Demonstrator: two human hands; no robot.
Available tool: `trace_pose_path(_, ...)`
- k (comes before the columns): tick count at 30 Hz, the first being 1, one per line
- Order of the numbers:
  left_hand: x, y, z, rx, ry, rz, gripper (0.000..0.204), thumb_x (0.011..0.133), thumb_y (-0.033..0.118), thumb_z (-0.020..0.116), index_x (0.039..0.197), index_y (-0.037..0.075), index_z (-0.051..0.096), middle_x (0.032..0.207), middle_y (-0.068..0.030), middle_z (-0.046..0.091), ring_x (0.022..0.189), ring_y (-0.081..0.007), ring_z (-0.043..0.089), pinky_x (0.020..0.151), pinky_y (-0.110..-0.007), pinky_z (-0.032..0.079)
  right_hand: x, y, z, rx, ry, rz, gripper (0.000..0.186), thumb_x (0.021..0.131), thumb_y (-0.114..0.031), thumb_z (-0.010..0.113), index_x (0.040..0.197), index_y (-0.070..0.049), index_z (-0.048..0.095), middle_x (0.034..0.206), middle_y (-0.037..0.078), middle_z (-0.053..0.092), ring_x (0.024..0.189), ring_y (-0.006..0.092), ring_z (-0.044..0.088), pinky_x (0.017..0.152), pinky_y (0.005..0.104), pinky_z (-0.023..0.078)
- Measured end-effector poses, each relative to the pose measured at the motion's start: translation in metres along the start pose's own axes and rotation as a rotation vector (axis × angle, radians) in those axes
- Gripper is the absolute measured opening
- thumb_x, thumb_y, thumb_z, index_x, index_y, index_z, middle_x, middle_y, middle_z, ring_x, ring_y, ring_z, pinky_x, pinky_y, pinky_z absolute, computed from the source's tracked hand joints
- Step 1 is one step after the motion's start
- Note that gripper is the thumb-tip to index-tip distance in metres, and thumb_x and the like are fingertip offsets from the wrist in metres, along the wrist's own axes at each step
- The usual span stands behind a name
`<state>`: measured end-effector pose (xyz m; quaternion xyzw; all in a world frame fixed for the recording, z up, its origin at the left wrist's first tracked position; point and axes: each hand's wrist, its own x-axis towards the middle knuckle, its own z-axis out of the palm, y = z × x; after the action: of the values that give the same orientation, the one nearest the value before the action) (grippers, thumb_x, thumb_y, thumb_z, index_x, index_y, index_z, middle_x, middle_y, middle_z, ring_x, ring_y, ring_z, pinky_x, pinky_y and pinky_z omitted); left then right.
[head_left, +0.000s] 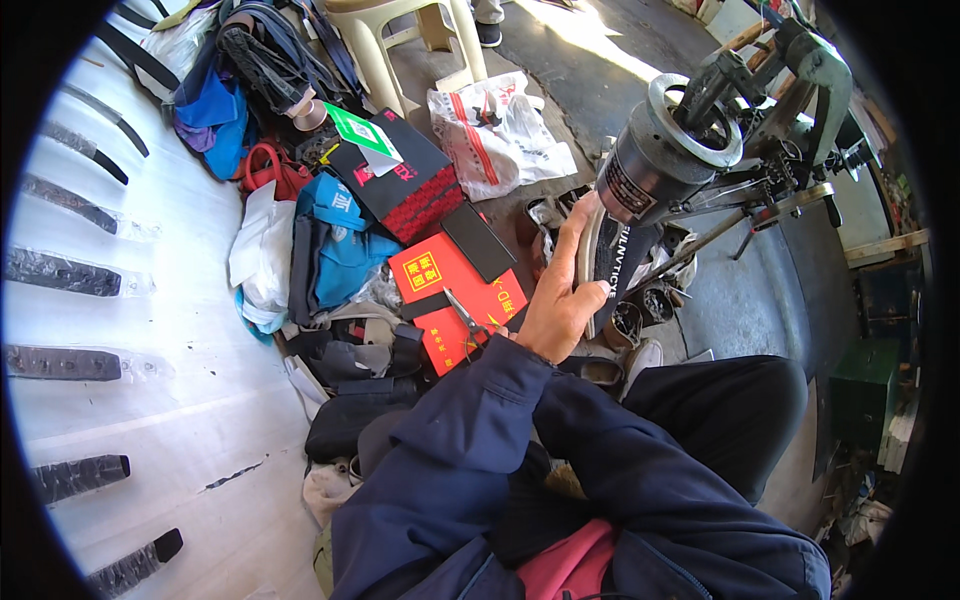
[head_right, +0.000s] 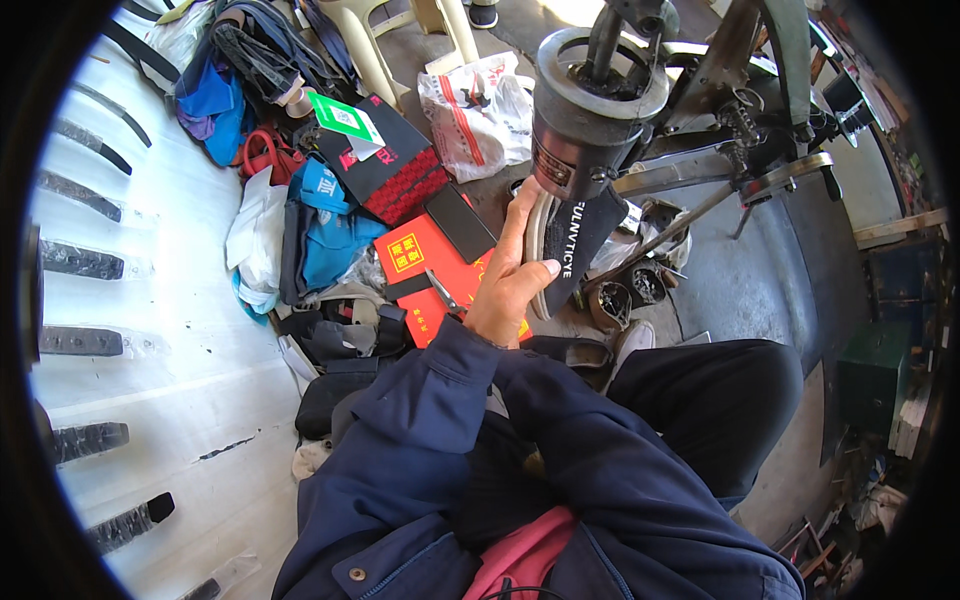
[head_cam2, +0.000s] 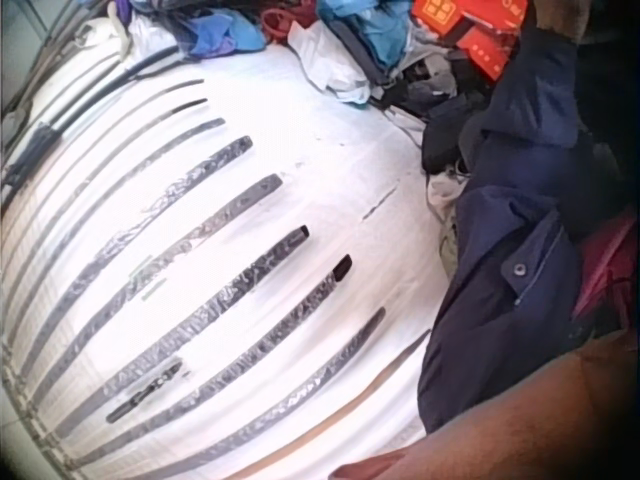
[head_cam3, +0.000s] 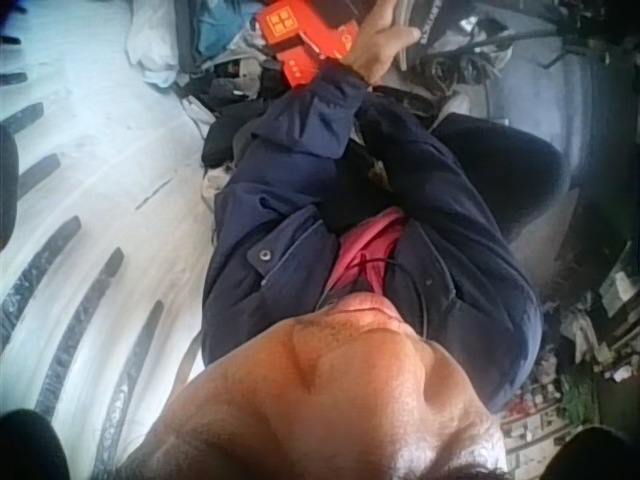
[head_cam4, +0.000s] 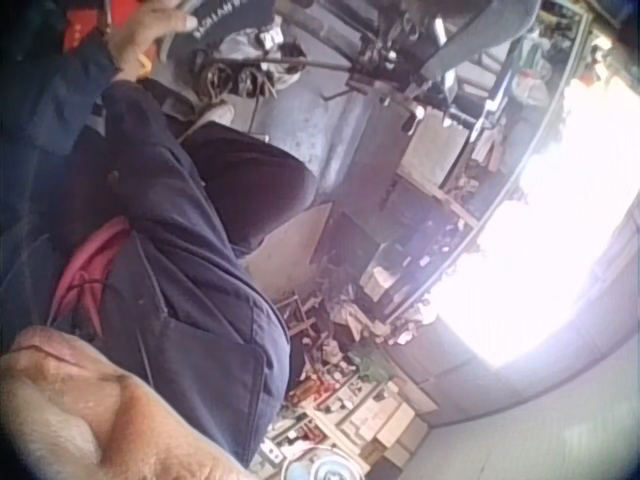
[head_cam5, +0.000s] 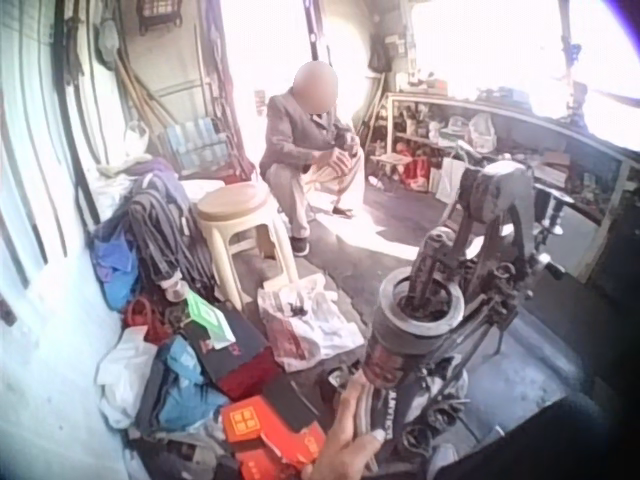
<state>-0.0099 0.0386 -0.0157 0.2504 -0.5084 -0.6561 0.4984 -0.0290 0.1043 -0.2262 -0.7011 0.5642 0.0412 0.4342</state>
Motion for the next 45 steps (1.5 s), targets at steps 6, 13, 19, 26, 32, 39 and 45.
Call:
trace_pose_path(6,0.0,0.003,-0.002,0.022,0.004,-0.016,0.087,0.079,0.002,0.05,0.161,0.002,0.02,0.162,-0.0163,0.029,0.153,-0.0255,0.024,0.123,-0.034,0.016,-0.029,0.009,-0.021,0.01,-0.07,-0.002,0.043,0.086,-0.041,0.073,0.107,-0.004,0.068,0.09,0.02,0.069,0.089,0.0389,0.067,0.079,0.0445,0.053)
trace_pose_path(13,0.0,0.001,-0.005,-0.007,-0.017,-0.014,0.09,0.077,-0.001,0.051,0.161,0.003,0.02,0.163,-0.0151,0.027,0.154,-0.0246,0.021,0.123,-0.033,0.015,-0.177,0.049,-0.055,0.345,0.134,0.102,0.04,0.083,-0.029,0.076,0.111,-0.002,0.064,0.089,0.018,0.071,0.087,0.0354,0.07,0.078,0.0419,0.055)
trace_pose_path(19,0.001,0.0,-0.008,0.046,-0.039,0.012,0.09,0.076,-0.003,0.05,0.161,0.003,0.021,0.163,-0.0144,0.027,0.154,-0.0235,0.019,0.123,-0.032,0.014,-0.266,0.041,-0.093,0.951,0.477,0.048,0.042,0.084,-0.005,0.075,0.12,-0.003,0.054,0.092,0.003,0.059,0.08,0.0108,0.058,0.072,0.0275,0.05)
trace_pose_path(26,0.001,0.001,-0.012,0.09,-0.07,0.014,0.093,0.077,0.0,0.053,0.163,0.003,0.016,0.161,-0.0122,0.03,0.148,-0.02,0.028,0.119,-0.029,0.022,-0.257,0.027,-0.176,1.36,-0.046,-0.302,0.069,0.094,-0.07,0.053,0.107,-0.002,0.055,0.074,0.001,0.049,0.064,0.0132,0.048,0.063,0.0275,0.04)
trace_pose_path(32,0.003,0.001,-0.014,0.097,-0.091,0.006,0.095,0.077,0.0,0.054,0.163,0.005,0.015,0.162,-0.0111,0.028,0.149,-0.02,0.026,0.119,-0.029,0.022,-0.237,0.015,-0.186,1.456,-0.249,-0.345,0.08,0.094,-0.08,0.034,0.099,-0.002,0.055,0.071,0.001,0.048,0.061,0.0145,0.047,0.062,0.0282,0.04)
trace_pose_path(39,0.0,0.003,-0.012,0.008,-0.098,-0.015,0.094,0.078,-0.003,0.052,0.164,0.007,0.015,0.162,-0.0092,0.027,0.148,-0.0184,0.027,0.117,-0.028,0.025,-0.225,0.011,-0.185,1.53,-0.25,-0.325,0.08,0.096,-0.08,0.027,0.085,-0.004,0.049,0.069,0.001,0.046,0.058,0.0144,0.047,0.059,0.0274,0.04)
trace_pose_path(45,0.001,0.0,-0.012,-0.028,-0.08,-0.019,0.095,0.074,-0.01,0.05,0.163,0.009,0.02,0.163,-0.0124,0.028,0.153,-0.0216,0.022,0.122,-0.03,0.016,-0.218,0.012,-0.188,1.558,-0.277,-0.354,0.079,0.096,-0.079,0.028,0.086,-0.004,0.05,0.068,0.001,0.045,0.057,0.014,0.047,0.057,0.0272,0.04)
